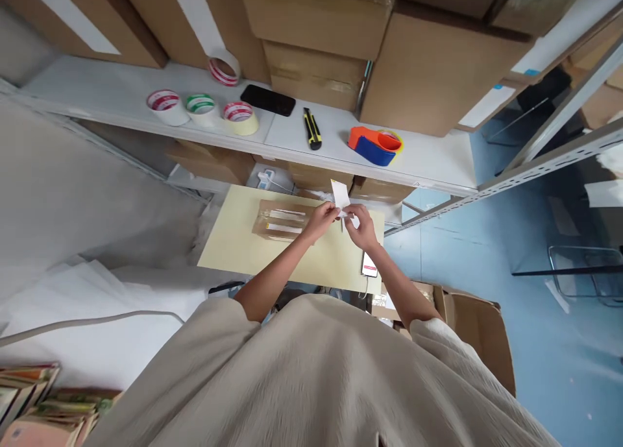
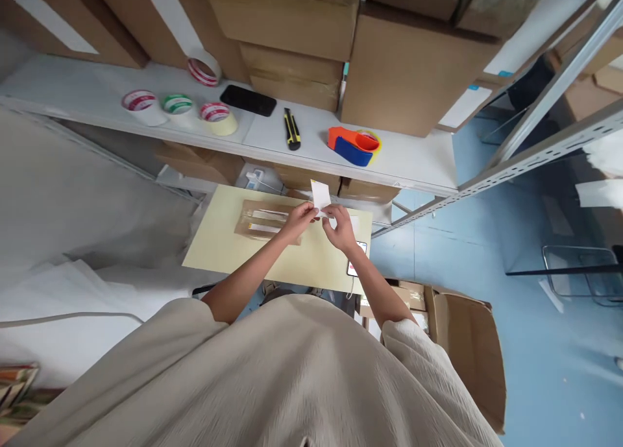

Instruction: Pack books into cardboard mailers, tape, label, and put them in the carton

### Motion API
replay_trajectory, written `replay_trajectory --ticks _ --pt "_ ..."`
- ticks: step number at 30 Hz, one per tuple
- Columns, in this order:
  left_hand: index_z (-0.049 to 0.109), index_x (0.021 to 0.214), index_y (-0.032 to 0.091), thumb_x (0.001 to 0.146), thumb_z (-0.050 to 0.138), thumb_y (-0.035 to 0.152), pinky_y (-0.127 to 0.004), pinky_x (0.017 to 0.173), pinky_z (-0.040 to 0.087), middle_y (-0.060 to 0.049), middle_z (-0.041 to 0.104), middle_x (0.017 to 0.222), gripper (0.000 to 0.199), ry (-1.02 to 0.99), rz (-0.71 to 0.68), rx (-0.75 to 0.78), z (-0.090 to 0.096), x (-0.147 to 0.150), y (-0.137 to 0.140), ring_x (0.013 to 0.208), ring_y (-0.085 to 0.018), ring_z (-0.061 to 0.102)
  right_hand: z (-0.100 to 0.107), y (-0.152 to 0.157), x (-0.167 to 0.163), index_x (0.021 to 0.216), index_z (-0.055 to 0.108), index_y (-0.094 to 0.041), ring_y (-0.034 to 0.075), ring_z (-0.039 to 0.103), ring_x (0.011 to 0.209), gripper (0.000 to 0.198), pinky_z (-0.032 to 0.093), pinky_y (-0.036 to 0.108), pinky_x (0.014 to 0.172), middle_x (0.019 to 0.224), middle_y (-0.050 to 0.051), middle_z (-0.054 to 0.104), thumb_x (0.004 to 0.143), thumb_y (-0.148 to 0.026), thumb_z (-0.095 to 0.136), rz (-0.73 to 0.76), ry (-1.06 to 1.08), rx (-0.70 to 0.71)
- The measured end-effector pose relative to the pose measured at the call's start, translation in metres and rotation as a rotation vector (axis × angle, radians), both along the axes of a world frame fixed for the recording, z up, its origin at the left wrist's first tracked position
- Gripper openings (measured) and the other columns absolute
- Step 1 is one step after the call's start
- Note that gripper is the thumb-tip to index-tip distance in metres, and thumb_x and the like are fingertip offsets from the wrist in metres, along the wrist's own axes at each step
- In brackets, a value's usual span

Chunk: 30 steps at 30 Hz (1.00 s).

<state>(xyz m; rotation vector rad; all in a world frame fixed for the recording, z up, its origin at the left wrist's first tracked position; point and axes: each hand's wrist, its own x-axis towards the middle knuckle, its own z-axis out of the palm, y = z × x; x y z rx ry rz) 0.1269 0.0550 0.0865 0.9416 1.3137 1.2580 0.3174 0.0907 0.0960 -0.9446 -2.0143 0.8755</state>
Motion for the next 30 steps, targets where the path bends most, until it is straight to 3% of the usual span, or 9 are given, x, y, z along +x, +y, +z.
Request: replay_trajectory --ticks 4,9,20,30 --pt "0.069 0.091 0.023 0.092 0.081 0.078 -0.036 0.09 0.06 -0.002 0.074 0.089 0.057 0.025 -0.027 0.124 0.016 -0.04 -0.02 0.09 -0.02 0.072 0.024 -0.014 -0.045 0.122 0.08 -0.03 0.027 0.075 0.105 0.033 0.063 0.049 0.102 0.121 0.009 0.08 0.109 -0.058 0.069 0.07 0.13 -0.142" --pt "0.072 0.095 0.022 0.092 0.077 0.085 -0.037 0.091 0.058 -0.004 0.074 0.092 0.064 0.03 -0.02 0.178 0.028 -0.09 -0.049 0.093 -0.022 0.07 0.032 -0.042 -0.102 0.117 0.083 -0.029 0.028 0.079 0.104 0.051 0.066 0.048 0.103 0.117 0.008 0.083 0.102 -0.076 0.074 0.026 0.21 -0.315" --pt "0.07 0.097 0.022 0.093 0.077 0.086 -0.036 0.089 0.059 -0.004 0.073 0.091 0.064 -0.014 -0.075 0.21 0.022 -0.205 -0.108 0.089 -0.02 0.069 0.021 -0.099 -0.215 0.115 0.084 -0.028 0.028 0.081 0.103 0.05 0.066 0.048 0.104 0.109 0.007 0.086 0.099 -0.074 0.074 -0.006 0.226 -0.398" --pt "0.068 0.088 0.024 0.091 0.072 0.093 -0.034 0.08 0.054 0.0 0.063 0.08 0.07 0.041 0.025 0.242 0.023 -0.247 -0.134 0.078 -0.018 0.059 0.03 -0.124 -0.265 0.111 0.086 -0.026 0.028 0.08 0.105 0.052 0.068 0.047 0.103 0.113 0.008 0.087 0.096 -0.075 0.075 0.024 0.19 -0.44"
